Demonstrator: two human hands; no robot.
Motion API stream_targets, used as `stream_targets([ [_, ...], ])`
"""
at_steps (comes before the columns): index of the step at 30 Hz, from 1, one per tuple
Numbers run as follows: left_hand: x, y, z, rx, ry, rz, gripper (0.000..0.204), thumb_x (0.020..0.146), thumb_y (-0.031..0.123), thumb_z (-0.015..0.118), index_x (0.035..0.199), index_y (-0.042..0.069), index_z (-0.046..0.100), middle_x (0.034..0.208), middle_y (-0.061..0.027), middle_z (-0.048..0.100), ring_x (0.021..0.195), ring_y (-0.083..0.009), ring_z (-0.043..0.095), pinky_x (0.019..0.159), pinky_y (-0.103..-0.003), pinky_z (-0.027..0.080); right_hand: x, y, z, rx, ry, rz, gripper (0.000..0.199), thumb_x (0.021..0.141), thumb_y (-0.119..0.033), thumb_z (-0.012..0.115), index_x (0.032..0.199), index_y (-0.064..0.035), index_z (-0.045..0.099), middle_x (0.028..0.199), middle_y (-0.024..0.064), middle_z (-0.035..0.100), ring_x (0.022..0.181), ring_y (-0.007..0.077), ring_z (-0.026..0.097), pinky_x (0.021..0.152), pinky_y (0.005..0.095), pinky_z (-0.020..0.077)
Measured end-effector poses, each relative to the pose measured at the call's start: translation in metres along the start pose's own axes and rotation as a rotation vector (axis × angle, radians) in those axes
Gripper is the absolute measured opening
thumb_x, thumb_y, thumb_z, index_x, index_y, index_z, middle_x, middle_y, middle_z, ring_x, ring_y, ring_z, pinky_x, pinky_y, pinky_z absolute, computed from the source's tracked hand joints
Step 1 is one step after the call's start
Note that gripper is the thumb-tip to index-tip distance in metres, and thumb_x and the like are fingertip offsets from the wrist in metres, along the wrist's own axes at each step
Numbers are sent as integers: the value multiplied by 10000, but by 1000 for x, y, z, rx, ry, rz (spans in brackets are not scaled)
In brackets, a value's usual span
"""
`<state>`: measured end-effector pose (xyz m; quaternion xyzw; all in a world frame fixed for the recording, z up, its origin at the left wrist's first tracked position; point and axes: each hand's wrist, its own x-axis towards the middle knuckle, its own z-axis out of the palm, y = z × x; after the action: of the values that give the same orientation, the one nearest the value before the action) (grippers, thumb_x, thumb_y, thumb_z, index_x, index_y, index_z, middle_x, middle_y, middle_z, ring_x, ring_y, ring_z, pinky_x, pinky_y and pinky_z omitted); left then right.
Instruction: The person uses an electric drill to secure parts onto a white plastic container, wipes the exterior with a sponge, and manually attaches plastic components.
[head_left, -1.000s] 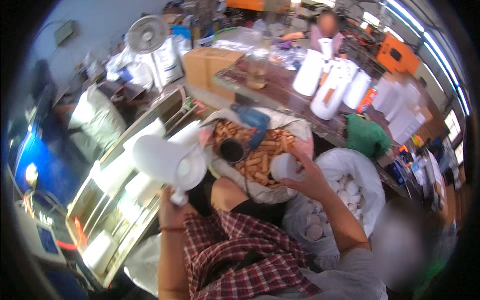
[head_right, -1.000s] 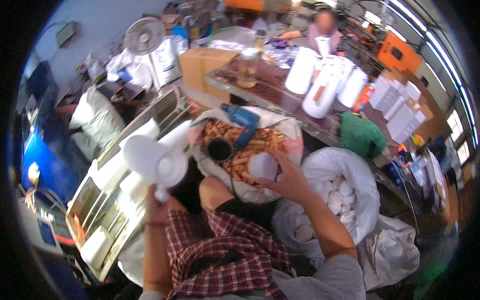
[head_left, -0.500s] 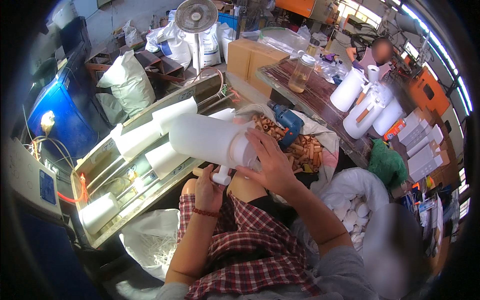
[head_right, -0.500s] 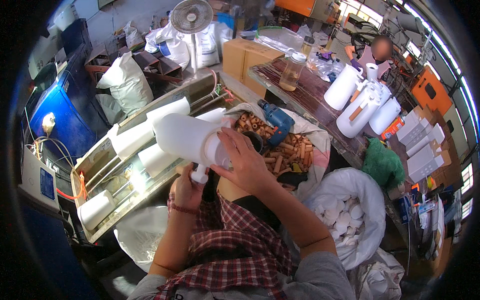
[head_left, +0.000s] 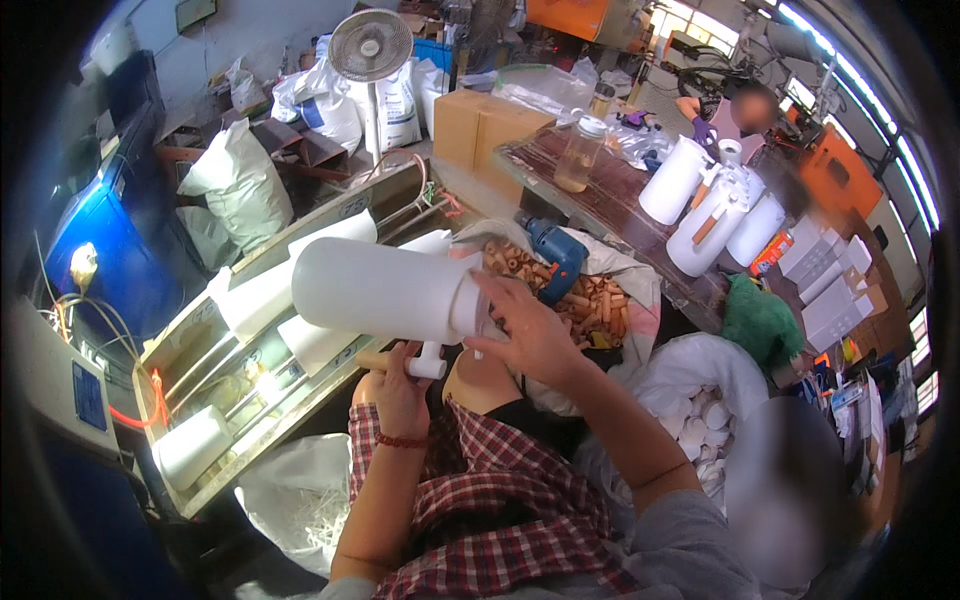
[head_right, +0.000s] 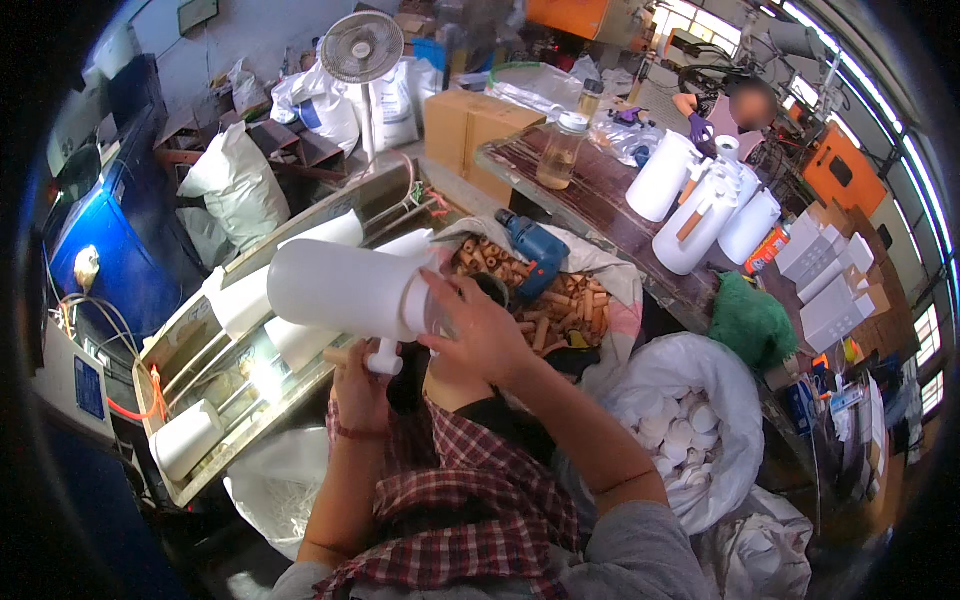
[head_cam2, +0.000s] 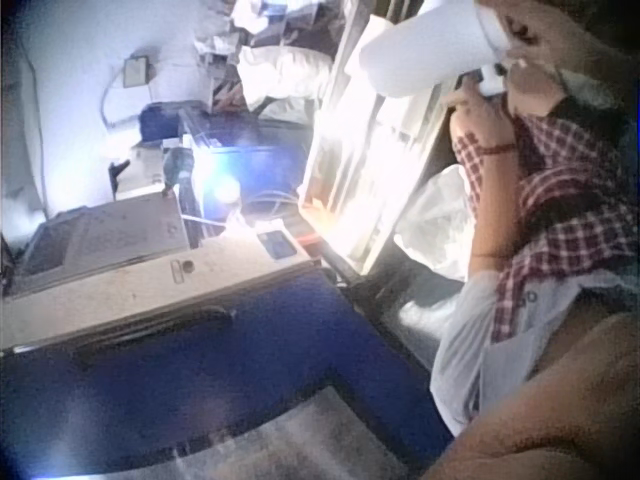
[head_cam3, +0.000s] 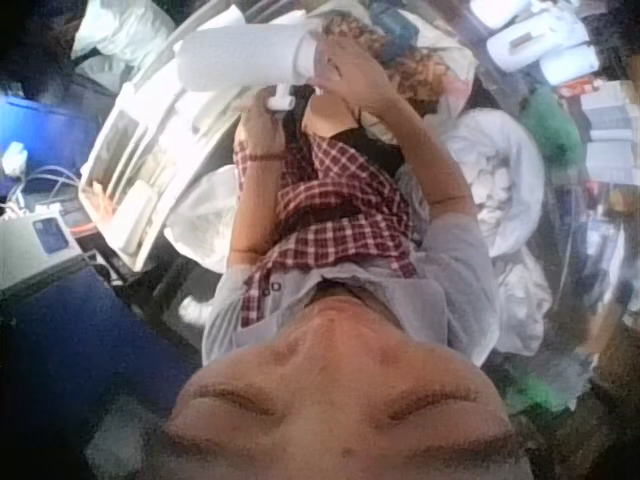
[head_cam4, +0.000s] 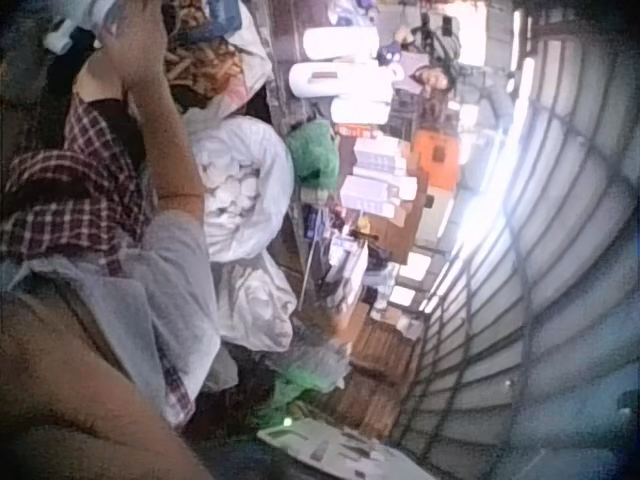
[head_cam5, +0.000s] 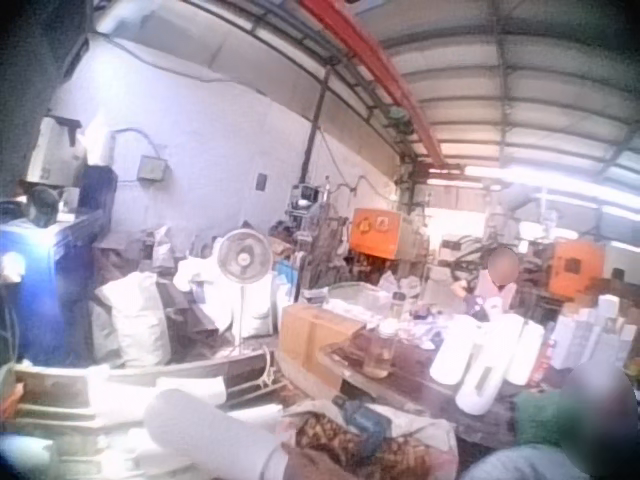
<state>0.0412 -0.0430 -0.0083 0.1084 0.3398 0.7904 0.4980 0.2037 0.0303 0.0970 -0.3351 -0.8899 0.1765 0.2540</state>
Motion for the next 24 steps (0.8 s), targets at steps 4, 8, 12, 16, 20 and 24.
stream_targets([
  [4, -2, 8, 0, -56, 40, -90, 305, 927, 191, 502, 1109, -53, 505, 1033, -170, 625, 858, -245, 632, 698, -332, 545, 5, 1, 10, -340, 74, -255, 644, 760, -199, 684, 1350, -186, 426, 1239, 145, 431, 1002, 291, 537, 850, 365, 468],
  [8, 0, 10, 2, -75, 53, -118, 295, 915, 182, 517, 1087, -57, 505, 1016, -184, 627, 846, -256, 633, 686, -339, 539, 9, 12, 3, -544, 102, -480, 685, 734, -224, 672, 1364, -200, 401, 1213, 164, 454, 1010, 321, 552, 747, 360, 483],
  [12, 1, 2, 5, -84, 21, -83, 270, 905, 189, 533, 1055, -36, 512, 979, -161, 627, 837, -250, 630, 683, -339, 535, 8, 3, -10, -268, -134, -3, 821, 784, -397, 659, 1428, -126, 229, 1057, 172, 577, 866, 328, 608, 720, 368, 492],
  [16, 15, 10, -8, -135, -48, -24, 217, 895, 174, 550, 1015, -5, 521, 962, -109, 597, 853, -207, 613, 659, -312, 537, 2, -18, -4, 387, -230, 228, 962, 832, -355, 653, 1451, -68, -25, 883, 137, 647, 744, 297, 638, 705, 361, 499],
  [20, 1, 15, 15, -39, -23, 78, 225, 892, 161, 552, 1054, 13, 499, 993, -109, 596, 893, -203, 613, 621, -303, 544, -8, -13, 10, 1144, -115, 41, 914, 815, -114, 668, 1456, -84, 18, 1080, 128, 597, 877, 250, 617, 789, 356, 482],
  [24, 3, 8, -6, -25, -19, 90, 251, 887, 166, 562, 1078, 31, 471, 1005, -99, 592, 907, -201, 612, 607, -301, 551, -5, 0, 9, 118, 259, -134, 826, 798, -129, 648, 1439, -80, 131, 1236, 156, 504, 1094, 267, 522, 869, 368, 452],
])
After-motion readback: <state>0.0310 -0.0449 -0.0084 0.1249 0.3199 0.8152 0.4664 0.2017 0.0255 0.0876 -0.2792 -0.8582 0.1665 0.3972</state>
